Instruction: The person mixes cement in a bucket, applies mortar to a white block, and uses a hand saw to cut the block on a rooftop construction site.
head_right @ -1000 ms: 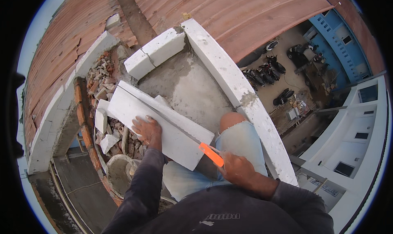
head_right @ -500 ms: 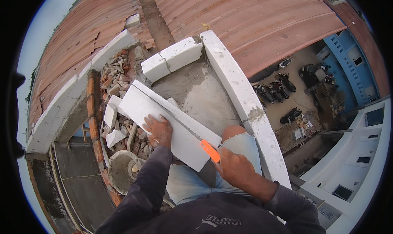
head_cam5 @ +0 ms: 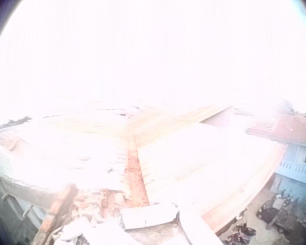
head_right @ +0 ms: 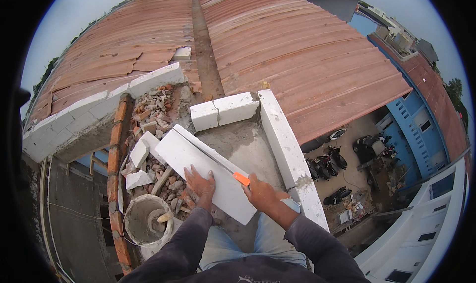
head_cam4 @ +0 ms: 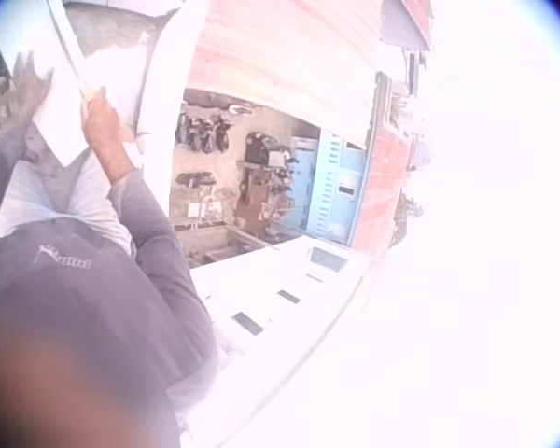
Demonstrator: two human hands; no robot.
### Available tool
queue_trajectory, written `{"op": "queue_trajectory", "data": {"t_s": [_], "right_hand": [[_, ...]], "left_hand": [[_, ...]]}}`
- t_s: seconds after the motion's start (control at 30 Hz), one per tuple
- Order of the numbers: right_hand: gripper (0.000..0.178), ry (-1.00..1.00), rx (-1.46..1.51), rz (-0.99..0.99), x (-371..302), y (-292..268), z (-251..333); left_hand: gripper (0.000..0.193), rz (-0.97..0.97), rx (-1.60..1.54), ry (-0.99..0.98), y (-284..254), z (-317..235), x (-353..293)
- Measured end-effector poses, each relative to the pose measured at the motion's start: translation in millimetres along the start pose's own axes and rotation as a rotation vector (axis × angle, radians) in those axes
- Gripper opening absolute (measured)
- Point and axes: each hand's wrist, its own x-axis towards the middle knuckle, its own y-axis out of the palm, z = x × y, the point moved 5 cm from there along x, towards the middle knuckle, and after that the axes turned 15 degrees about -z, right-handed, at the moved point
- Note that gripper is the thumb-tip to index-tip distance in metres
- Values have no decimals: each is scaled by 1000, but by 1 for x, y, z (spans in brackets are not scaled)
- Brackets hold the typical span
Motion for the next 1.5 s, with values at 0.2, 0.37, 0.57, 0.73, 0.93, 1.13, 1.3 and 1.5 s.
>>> {"op": "queue_trajectory", "data": {"t_s": [0.2,0.37,0.57,0.73,0.93,1.13,1.3,1.5], "right_hand": [[44,37,-75,8,20,15,21],[44,80,-29,97,30,22,29],[44,127,1,74,57,67,68],[41,139,65,126,37,28,103],[40,147,-46,117,18,-2,113],[45,83,28,124,66,62,113],[37,193,55,175,-7,-22,80],[37,52,142,-8,85,88,73]], "left_hand": [[99,-22,-354,-542,-21,82,-74],[97,193,-520,-538,-9,79,-76],[79,-51,-25,-340,-21,46,-23],[69,-42,117,-374,-17,40,-5],[69,-11,300,-381,1,38,-4],[69,-62,239,-383,5,30,-1],[66,-18,328,-298,6,25,1],[61,29,268,-245,0,14,12]]}}
